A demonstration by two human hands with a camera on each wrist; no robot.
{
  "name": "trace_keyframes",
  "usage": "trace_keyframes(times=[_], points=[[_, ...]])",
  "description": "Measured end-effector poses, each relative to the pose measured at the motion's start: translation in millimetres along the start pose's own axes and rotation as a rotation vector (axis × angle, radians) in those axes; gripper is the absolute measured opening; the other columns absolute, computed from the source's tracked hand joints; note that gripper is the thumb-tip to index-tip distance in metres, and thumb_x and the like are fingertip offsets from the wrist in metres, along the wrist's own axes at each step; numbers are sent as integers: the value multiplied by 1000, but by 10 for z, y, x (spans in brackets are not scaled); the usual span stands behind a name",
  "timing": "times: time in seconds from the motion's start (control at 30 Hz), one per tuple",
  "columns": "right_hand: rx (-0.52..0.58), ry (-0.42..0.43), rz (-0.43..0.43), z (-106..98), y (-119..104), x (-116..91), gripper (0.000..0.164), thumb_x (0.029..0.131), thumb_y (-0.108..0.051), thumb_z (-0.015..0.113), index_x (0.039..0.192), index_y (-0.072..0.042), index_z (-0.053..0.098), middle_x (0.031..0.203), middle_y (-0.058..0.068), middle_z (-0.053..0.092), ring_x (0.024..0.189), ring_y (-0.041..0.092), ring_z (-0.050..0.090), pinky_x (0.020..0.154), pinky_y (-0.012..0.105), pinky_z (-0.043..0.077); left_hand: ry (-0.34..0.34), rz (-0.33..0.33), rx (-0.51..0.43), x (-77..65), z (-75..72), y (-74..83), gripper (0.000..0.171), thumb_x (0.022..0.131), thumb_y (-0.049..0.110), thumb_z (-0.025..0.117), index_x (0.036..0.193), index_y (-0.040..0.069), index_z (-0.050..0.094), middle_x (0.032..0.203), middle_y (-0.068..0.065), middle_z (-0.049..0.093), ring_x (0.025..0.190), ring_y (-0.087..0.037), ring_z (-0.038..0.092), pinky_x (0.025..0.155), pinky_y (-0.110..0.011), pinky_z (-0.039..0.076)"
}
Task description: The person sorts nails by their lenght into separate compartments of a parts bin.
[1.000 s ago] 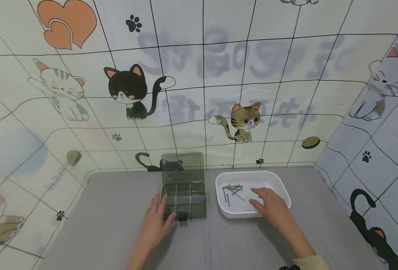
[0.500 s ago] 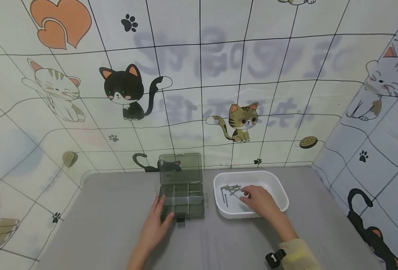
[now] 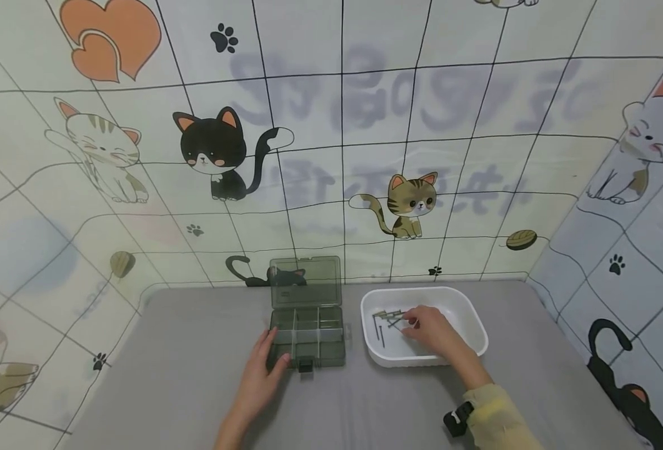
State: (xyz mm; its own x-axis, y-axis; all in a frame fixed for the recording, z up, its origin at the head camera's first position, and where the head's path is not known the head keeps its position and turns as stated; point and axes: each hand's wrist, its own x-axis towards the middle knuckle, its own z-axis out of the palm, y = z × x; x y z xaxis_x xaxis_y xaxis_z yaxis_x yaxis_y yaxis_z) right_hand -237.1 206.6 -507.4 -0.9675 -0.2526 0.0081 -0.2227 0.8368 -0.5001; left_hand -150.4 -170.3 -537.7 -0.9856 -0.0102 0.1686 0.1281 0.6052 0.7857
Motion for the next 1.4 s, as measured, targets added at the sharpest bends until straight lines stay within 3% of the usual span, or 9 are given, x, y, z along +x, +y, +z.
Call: trace_keyframes(times=[0.17,0.37,0.57,0.9,1.17,1.4], points=[[-5,-19,3,45,26,65,23,78,-12,75,99,-4,71,76,-2,59,71,13,50,66,32,45,65,22,-1,10,-25,-20,57,91,21,64,142,6,42,145,-25,35,131,-43,33,104,-59,29],[18,-52,7,78,61,100,7,78,-11,74,82,-11,68,73,-6,58,70,11,50,67,31,45,61,50,21,7,-32,-41,55,91,18,65,140,5,45,143,-24,38,130,-41,36,104,-57,30],[27,-72,-4,106,105,114,9,79,-13,74,87,-10,71,77,-7,62,73,9,53,70,32,47,72,70,-7,-11,-9,-48,54,89,13,67,138,5,48,140,-21,44,129,-38,40,104,-54,33],[30,-52,-63,90,111,148,9,78,-12,76,87,-10,75,77,-7,65,74,9,56,70,31,48,38,1,-58,-11,-30,-34,53,90,17,67,139,10,49,144,-19,40,132,-34,36,105,-52,32],[23,-7,16,112,84,189,5,75,-14,78,72,-14,74,71,-9,62,72,11,52,69,33,46,26,-1,-57,-3,-38,-39,57,90,18,66,142,8,43,145,-15,40,133,-32,35,107,-49,30],[-34,-25,14,133,100,201,6,80,-13,71,75,-16,72,74,-7,61,73,12,52,71,35,46,33,-22,-60,-6,-13,-54,61,90,17,67,145,11,40,145,-12,40,134,-29,34,108,-47,29]])
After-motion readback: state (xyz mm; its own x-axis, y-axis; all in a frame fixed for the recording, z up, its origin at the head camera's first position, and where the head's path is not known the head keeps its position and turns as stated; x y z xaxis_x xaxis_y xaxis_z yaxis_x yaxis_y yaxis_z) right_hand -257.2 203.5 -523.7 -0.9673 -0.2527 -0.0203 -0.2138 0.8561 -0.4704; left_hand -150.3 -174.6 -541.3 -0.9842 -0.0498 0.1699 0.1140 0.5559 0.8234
